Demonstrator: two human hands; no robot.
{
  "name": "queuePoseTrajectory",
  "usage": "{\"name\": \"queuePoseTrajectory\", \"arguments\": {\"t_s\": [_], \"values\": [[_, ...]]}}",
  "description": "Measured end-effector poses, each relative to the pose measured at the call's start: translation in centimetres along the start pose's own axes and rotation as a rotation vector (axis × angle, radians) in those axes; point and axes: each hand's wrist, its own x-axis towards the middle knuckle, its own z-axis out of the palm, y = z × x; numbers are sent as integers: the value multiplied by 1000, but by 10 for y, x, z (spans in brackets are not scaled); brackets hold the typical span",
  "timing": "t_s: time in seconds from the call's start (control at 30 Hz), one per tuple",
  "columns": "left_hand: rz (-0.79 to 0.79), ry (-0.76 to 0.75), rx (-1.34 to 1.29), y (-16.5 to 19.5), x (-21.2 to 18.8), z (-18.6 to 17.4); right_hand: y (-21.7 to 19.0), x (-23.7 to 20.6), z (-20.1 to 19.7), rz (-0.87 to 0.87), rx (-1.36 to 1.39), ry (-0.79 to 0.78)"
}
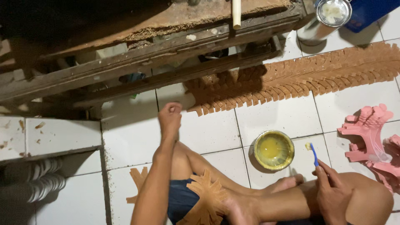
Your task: The person sits on the floor and repeatedly applies a yellowish liquid to star-shaped wooden pieces using a toothbrush. They dip the brush into a small container, brush the surface of each piece, and place the finished items on a nearby wooden rack.
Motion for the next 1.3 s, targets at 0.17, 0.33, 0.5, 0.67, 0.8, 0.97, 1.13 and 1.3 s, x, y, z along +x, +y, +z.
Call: {"name": "queuePoseTrajectory", "arguments": {"t_s": [0.17, 0.33, 0.5, 0.67, 0.8, 0.97, 1.13, 1.3], "values": [[216, 127, -242, -26, -37, -76, -6, 22, 12, -156, 90, -186], [228, 414, 370, -105, -91, -141, -10, 42, 38, -239, -465, -371], [283, 484, 792, -175, -132, -138, -27, 58, 66, -539, -654, -384], [205, 406, 804, -194, -147, -131, -5, 69, 43, -468, -989, -500], [328, 480, 791, -207, -143, -128, 28, 72, 6, -399, -619, -535], [269, 554, 939, -245, -123, -125, 28, 98, -112, -328, -941, -196], [130, 627, 763, -252, -102, -126, -7, 88, -199, -167, -301, 131], [-4, 505, 346, -170, -114, -154, -62, 53, -181, -119, 46, 251]]}}
